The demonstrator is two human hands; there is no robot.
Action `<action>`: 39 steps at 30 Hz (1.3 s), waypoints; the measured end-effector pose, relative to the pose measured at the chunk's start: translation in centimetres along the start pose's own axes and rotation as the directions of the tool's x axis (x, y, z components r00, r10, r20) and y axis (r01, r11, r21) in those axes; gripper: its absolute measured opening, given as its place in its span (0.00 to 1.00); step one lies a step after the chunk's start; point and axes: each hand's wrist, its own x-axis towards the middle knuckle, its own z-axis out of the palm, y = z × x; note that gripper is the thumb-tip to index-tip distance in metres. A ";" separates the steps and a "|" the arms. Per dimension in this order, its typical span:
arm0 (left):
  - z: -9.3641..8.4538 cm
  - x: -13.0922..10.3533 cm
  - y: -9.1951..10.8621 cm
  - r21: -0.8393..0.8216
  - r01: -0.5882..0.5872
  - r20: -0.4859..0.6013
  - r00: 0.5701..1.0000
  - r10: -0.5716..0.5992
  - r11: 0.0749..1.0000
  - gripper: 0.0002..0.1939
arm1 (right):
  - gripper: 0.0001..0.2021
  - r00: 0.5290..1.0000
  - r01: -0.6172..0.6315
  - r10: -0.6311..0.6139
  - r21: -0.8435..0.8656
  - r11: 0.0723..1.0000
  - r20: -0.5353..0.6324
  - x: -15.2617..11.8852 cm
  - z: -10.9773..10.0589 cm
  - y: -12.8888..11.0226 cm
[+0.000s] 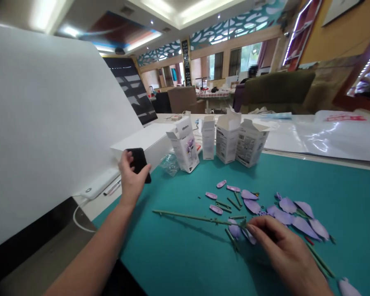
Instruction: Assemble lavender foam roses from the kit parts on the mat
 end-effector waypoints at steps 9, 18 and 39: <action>1.0 1.8 -5.4 0.171 0.329 -0.053 0.944 -0.325 0.928 0.56 | 0.20 1.000 0.021 -0.022 -0.009 1.000 -0.016 -0.2 -0.1 -0.5; 2.4 1.9 -5.1 0.175 0.389 -0.113 0.920 -0.374 0.904 0.51 | 0.19 0.998 0.063 -0.063 -0.036 0.997 0.002 -0.2 -0.1 0.2; 0.0 2.1 -9.2 -0.237 0.430 0.007 0.898 -0.441 0.871 0.28 | 0.18 0.999 0.037 -0.038 -0.041 0.998 -0.022 -0.2 0.0 2.5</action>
